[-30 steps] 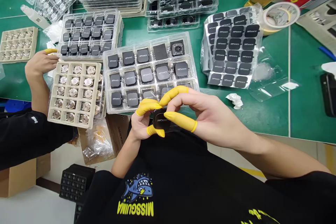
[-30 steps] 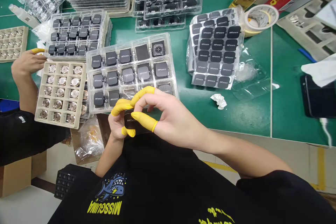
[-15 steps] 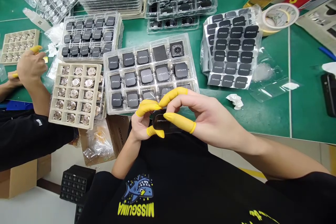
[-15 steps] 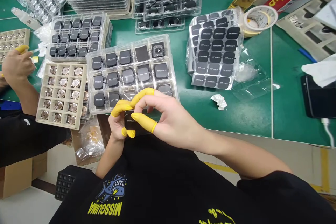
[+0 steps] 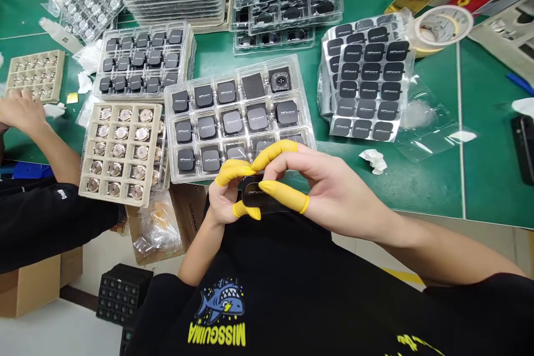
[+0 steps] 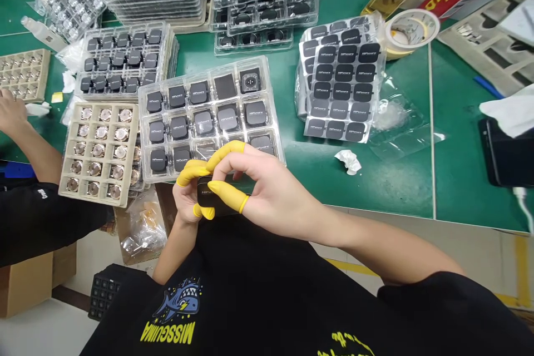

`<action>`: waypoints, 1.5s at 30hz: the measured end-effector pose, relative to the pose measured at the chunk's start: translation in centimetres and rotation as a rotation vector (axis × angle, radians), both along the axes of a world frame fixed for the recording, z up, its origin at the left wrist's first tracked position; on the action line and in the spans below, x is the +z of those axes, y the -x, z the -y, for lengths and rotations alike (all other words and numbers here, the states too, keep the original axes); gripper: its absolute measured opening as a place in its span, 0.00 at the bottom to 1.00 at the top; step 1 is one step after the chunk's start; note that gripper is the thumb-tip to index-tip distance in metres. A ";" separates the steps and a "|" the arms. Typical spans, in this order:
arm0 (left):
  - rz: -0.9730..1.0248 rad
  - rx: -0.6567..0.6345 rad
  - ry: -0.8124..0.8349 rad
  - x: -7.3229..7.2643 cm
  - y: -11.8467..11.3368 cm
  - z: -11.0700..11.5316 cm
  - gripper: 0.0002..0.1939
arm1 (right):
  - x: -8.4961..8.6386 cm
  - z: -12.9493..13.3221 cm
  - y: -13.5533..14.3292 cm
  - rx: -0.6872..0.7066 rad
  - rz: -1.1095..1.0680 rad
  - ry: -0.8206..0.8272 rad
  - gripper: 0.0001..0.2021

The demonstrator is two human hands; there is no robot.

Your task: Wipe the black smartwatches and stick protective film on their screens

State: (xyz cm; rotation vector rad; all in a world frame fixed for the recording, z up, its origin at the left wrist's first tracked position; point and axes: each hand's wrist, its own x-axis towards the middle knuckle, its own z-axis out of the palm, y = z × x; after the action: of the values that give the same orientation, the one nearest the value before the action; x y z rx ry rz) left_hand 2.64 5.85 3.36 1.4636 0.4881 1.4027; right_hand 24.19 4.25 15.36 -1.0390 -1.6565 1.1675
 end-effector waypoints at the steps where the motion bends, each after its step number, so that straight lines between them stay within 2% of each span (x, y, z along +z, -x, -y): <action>1: -0.001 0.000 -0.001 0.0 0.0 0.0 0.34 | 0.0 0.0 0.0 0.001 -0.001 0.000 0.07; 13: 0.015 0.025 0.021 0.3 -0.3 0.0 0.33 | 0.2 -0.1 0.0 0.003 0.037 0.050 0.06; 19: -0.013 0.046 0.030 0.3 -0.2 0.3 0.34 | -0.7 0.4 0.3 -0.055 0.109 -0.066 0.04; 21: -0.004 0.053 0.044 0.3 -0.1 0.4 0.34 | -1.0 0.7 0.4 -0.081 0.131 -0.071 0.08; 24: 0.001 0.050 0.050 0.2 0.0 0.6 0.36 | -0.9 0.9 0.4 -0.023 0.169 0.011 0.14; 28: -0.027 0.076 0.057 0.0 0.2 0.8 0.37 | -0.7 0.7 0.3 0.107 0.191 0.180 0.15; 36: -0.052 0.096 0.039 -0.1 0.3 1.1 0.35 | -1.4 -0.3 0.9 0.142 0.018 0.428 0.26; 41: -0.042 0.106 0.041 0.0 0.3 1.1 0.36 | -1.6 -0.5 1.5 0.110 -0.059 0.414 0.21; 45: -0.032 0.079 0.070 -0.2 0.3 1.2 0.37 | -1.6 -0.6 1.4 0.066 -0.007 0.334 0.10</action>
State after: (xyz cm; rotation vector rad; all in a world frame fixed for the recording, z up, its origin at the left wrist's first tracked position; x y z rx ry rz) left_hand 2.30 4.62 3.15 1.4260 0.6153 1.4118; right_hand 22.83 4.90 13.72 -1.1878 -1.5314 1.5264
